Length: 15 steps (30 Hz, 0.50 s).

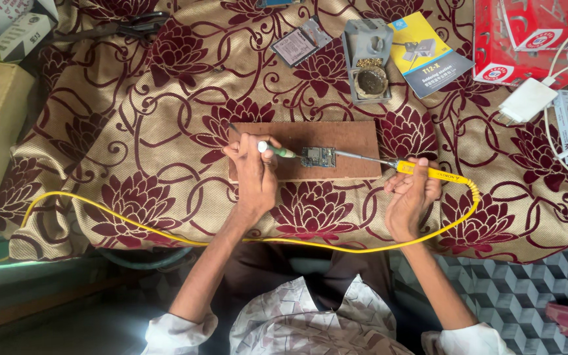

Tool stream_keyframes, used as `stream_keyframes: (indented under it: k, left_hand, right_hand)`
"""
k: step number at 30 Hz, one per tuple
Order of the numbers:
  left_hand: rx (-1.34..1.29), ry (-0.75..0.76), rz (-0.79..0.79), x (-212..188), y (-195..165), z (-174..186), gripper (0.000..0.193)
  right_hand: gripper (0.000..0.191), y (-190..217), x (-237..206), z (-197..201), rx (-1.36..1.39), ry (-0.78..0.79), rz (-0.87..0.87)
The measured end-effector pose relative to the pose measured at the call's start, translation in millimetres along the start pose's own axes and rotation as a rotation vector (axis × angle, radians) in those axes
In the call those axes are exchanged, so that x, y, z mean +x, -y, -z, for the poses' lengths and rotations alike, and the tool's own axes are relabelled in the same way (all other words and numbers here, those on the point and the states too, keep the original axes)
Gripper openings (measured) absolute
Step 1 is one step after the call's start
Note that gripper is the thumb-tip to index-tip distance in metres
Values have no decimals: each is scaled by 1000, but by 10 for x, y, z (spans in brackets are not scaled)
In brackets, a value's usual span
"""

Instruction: The person uses a soldering iron and a tube of flux to work on a small circuit board placed on a wooden block. They repeatedly apply flux and heat to specific points on the board while holding the components steady.

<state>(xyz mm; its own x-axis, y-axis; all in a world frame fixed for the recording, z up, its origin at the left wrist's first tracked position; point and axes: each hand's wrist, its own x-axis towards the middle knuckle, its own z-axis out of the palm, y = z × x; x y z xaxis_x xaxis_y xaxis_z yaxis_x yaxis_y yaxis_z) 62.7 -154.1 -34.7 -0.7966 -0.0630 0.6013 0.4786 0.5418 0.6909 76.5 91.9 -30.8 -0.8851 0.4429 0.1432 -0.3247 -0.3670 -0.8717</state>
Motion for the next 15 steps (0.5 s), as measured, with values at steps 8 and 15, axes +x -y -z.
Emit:
stream_keyframes:
  k: [8, 15]
  left_hand:
    - [-4, -2, -26, 28, -10, 11, 28]
    - [-1, -2, -15, 32, -26, 19, 41]
  right_hand:
    - [23, 19, -10, -33, -70, 54, 53]
    - [24, 20, -21, -12, -63, 59, 43]
